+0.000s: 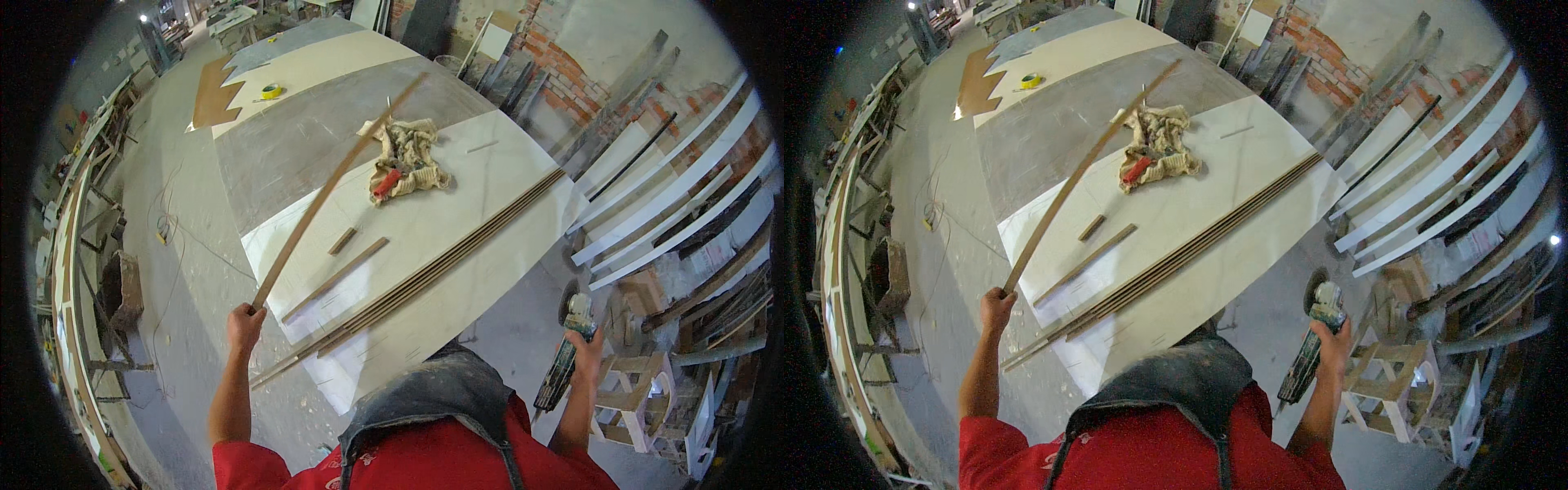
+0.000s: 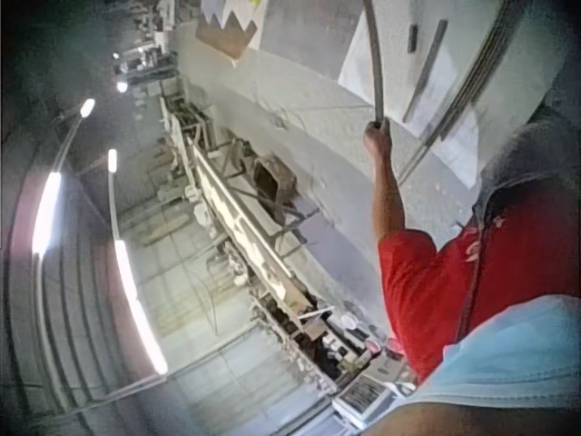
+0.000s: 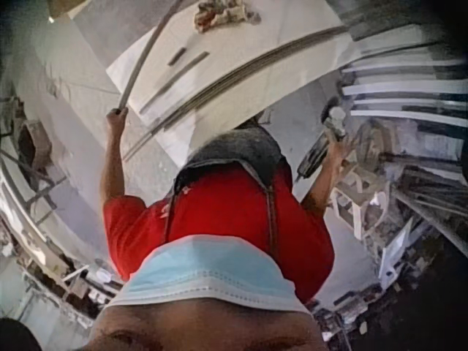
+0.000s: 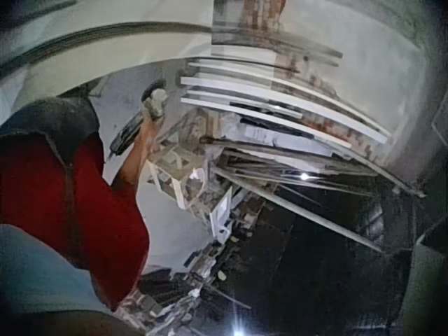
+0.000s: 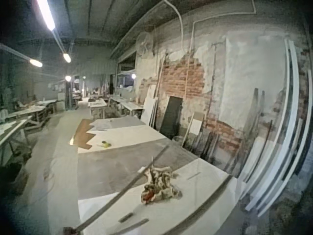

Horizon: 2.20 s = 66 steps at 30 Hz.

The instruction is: The person gathers thin wooden strips from a drying rack and places them on a workbench. Using an angle grinder, the person sands the edges of the strips one by one, flipping them to smooth both sides.

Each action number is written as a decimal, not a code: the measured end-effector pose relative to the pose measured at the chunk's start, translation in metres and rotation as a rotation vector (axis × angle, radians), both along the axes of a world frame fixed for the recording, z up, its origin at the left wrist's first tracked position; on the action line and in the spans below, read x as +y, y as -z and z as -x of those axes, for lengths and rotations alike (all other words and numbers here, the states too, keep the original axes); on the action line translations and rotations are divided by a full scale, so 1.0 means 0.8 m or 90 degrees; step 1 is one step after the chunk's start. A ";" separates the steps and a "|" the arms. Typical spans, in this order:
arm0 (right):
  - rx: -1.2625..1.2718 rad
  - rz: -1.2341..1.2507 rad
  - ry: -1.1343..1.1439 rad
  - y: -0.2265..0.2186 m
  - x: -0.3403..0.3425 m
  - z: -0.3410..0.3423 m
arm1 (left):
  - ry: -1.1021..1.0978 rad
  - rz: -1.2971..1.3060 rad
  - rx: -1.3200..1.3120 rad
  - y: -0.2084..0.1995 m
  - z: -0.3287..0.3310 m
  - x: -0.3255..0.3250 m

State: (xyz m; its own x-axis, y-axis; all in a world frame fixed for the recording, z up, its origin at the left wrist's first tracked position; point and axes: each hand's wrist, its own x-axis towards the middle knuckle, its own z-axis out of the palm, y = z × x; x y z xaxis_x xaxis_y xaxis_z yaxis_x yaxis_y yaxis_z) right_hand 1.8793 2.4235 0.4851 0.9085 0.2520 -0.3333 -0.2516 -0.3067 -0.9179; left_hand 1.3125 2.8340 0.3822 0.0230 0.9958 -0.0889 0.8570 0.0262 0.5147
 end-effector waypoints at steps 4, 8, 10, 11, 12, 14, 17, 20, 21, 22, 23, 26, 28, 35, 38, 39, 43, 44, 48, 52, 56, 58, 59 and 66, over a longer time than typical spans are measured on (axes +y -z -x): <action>-0.065 -0.015 0.001 0.014 -0.005 0.002 | -0.054 -0.008 -0.031 0.050 -0.018 0.057; -0.025 0.021 0.025 -0.007 0.004 0.004 | -0.103 0.068 -0.112 0.097 -0.012 0.090; 0.005 0.028 0.020 -0.011 0.009 0.003 | -0.133 0.077 -0.098 0.134 0.023 0.112; 0.002 0.022 0.026 -0.016 0.016 0.009 | -0.120 0.087 -0.137 0.132 0.006 0.108; -0.001 0.015 0.029 -0.021 0.017 0.012 | -0.111 0.097 -0.177 0.125 -0.008 0.105; 0.017 0.036 0.012 -0.014 0.022 0.009 | -0.129 0.087 -0.167 0.131 0.011 0.112; 0.023 0.048 -0.007 -0.003 0.023 0.006 | -0.115 0.144 -0.196 0.137 0.023 0.128; 0.019 0.034 -0.017 0.003 0.031 0.007 | -0.098 0.187 -0.157 0.124 0.021 0.139; 0.025 0.034 -0.010 -0.008 0.040 0.015 | -0.100 0.198 -0.158 0.119 0.017 0.138; 0.031 0.029 -0.005 -0.010 0.047 0.020 | -0.101 0.206 -0.160 0.114 0.014 0.140; 0.037 0.046 0.008 -0.005 0.049 0.018 | -0.099 0.176 -0.142 0.113 0.024 0.143; 0.042 0.051 -0.061 -0.005 0.060 0.014 | -0.037 -0.162 0.069 0.124 0.046 0.127; 0.011 0.040 -0.068 -0.007 0.062 0.018 | 0.033 -0.240 0.037 0.076 -0.009 0.087; 0.049 0.006 -0.158 0.019 0.063 0.007 | 0.323 -0.125 0.050 0.035 -0.126 -0.172; 0.083 -0.005 -0.183 0.021 0.066 0.004 | 0.266 -0.182 0.119 0.059 -0.138 -0.214; 0.088 -0.010 -0.193 0.022 0.068 0.003 | 0.256 -0.189 0.132 0.065 -0.140 -0.220; 0.075 -0.002 -0.200 0.026 0.072 0.001 | 0.231 -0.197 0.173 0.068 -0.147 -0.214; 0.068 0.000 -0.209 0.026 0.073 0.002 | 0.232 -0.193 0.180 0.067 -0.147 -0.212; 0.074 -0.002 -0.241 0.026 0.073 0.000 | 0.221 -0.142 0.210 0.068 -0.139 -0.224; 0.089 -0.002 -0.229 0.025 0.070 0.004 | 0.168 -0.008 0.123 0.074 -0.106 -0.266; 0.081 0.021 -0.259 0.020 0.069 0.014 | 0.114 0.128 -0.066 0.064 -0.039 -0.291; 0.074 0.037 -0.275 0.017 0.073 0.020 | -0.009 0.256 -0.253 0.061 -0.012 -0.305; 0.062 0.037 -0.293 0.018 0.074 0.022 | -0.012 0.262 -0.249 0.064 -0.001 -0.310; 0.065 0.020 -0.373 -0.002 0.095 0.055 | 0.130 0.062 -0.062 0.055 0.033 -0.331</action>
State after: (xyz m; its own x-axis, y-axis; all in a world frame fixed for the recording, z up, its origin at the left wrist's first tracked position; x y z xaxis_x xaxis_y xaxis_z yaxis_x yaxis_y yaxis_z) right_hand 1.8352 2.4996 0.4866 0.5838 0.6905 -0.4270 -0.1194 -0.4472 -0.8864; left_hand 1.2864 2.5694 0.3384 0.2355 0.9567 -0.1713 0.7962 -0.0888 0.5985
